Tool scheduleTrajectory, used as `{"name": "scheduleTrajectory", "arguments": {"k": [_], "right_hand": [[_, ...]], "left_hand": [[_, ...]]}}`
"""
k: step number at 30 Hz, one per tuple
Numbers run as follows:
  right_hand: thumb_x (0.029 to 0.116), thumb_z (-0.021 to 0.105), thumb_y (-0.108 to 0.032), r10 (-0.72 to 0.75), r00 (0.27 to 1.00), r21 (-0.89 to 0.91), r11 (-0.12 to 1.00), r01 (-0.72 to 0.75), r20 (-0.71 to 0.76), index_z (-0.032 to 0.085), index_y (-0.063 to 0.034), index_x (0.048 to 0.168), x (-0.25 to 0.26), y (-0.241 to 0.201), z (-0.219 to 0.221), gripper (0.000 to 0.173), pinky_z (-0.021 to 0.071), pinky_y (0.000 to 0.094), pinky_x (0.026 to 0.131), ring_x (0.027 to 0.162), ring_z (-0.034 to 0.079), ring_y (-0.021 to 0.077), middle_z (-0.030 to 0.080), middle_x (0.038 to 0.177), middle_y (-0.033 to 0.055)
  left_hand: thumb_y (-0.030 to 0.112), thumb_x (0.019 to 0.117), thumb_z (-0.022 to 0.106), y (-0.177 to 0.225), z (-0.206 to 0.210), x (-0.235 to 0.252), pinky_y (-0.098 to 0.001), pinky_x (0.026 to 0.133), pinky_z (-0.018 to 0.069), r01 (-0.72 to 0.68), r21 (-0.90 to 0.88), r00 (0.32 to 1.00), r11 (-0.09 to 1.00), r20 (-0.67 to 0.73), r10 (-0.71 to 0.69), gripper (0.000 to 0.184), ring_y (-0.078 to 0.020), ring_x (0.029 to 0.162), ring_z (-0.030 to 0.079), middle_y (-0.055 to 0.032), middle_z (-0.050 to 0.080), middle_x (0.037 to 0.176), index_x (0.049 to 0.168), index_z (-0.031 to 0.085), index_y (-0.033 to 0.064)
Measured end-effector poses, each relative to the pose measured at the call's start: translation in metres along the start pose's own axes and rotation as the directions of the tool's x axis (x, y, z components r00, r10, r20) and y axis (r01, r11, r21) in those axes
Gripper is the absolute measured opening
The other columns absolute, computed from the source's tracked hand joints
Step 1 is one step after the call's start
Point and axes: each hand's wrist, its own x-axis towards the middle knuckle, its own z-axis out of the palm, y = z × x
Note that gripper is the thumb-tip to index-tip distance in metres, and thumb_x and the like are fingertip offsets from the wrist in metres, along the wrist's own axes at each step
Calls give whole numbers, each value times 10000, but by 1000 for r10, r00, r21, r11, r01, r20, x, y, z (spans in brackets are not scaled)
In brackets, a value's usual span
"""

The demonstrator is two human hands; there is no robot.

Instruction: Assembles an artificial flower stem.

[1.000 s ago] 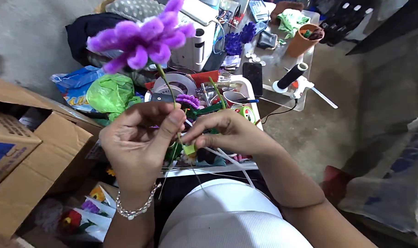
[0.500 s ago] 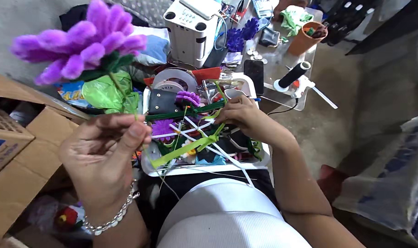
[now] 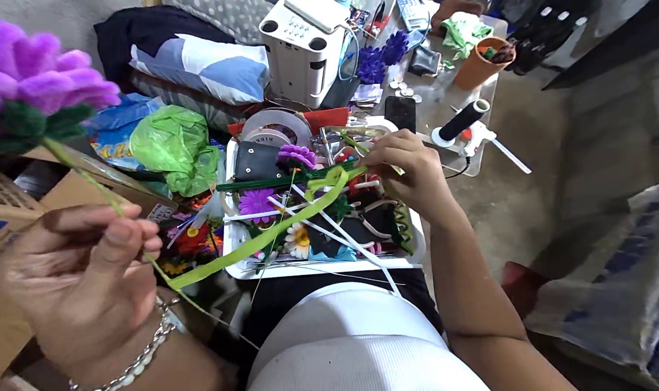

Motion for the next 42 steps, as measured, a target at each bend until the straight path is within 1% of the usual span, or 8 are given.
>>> {"name": "scheduleTrajectory", "arguments": {"k": [9,14,19,23,27,30,34,42], "right_hand": [[753,709,197,93,971,-365,931,-6,220,800,-130,950,7,3,-9,393,296,707,1115,1193,585,445,707,1100,159],[797,640,195,135,963,-277,959,-67,234,788,-115,1083,8,1,-5,448,300,720,1127,1303,553,428,705,1232,138],[1035,561,-162,-24,989,234,972,-11,147,711,-45,1227,18,-61,13,270,542,359,995,1145,648,180,703,1205,79],[1062,538,-191,-145,971,453,891,44,192,683,-1,1247,29,-88,17,303,479,386,1096,1223,621,177,705,1219,84],[1040,581,-266,-140,920,150,985,91,365,702,-119,1230,26,-81,26,268,334,571,1188,1370,530,255,684,1286,38],[920,730,-101,-5,885,-63,997,39,465,752,-170,1170,13,-63,39,260,409,598,1089,1295,569,327,709,1231,47],[922,705,-53,34,873,-52,999,-10,486,749,-180,1182,-3,-50,48,293,501,523,893,1076,630,334,712,1103,83],[998,589,-79,-186,835,41,980,193,518,752,-121,1067,-19,-80,83,181,510,493,883,1073,629,328,662,1223,126]], "left_hand": [[281,998,663,16,-8,-4,-136,671,552,7,-68,985,998,-170,-18,114,18,731,652,130,702,889,1080,703,213],[119,955,703,-1,1,-4,-203,713,610,-61,-22,980,998,-193,56,124,-51,787,698,74,718,945,1065,672,166],[237,973,708,-7,44,4,-166,703,589,-95,43,989,994,-113,100,137,-7,818,694,117,734,983,1106,694,206],[195,969,711,-5,63,9,-189,722,612,-109,8,992,994,-70,109,133,-27,824,711,112,740,989,1101,702,205],[194,973,704,-1,63,11,-183,718,608,-113,-7,990,994,-80,112,129,-32,823,712,96,745,992,1102,702,188],[204,983,692,1,51,11,-178,704,597,-114,37,987,993,-112,118,129,-24,819,702,95,738,989,1110,691,181],[163,972,690,3,30,7,-182,712,601,-86,33,981,996,-172,91,155,-34,835,701,80,729,994,1126,676,156],[58,962,665,7,5,2,-211,688,610,-96,95,962,991,-248,117,137,-64,780,697,54,715,939,1084,647,117]]}}
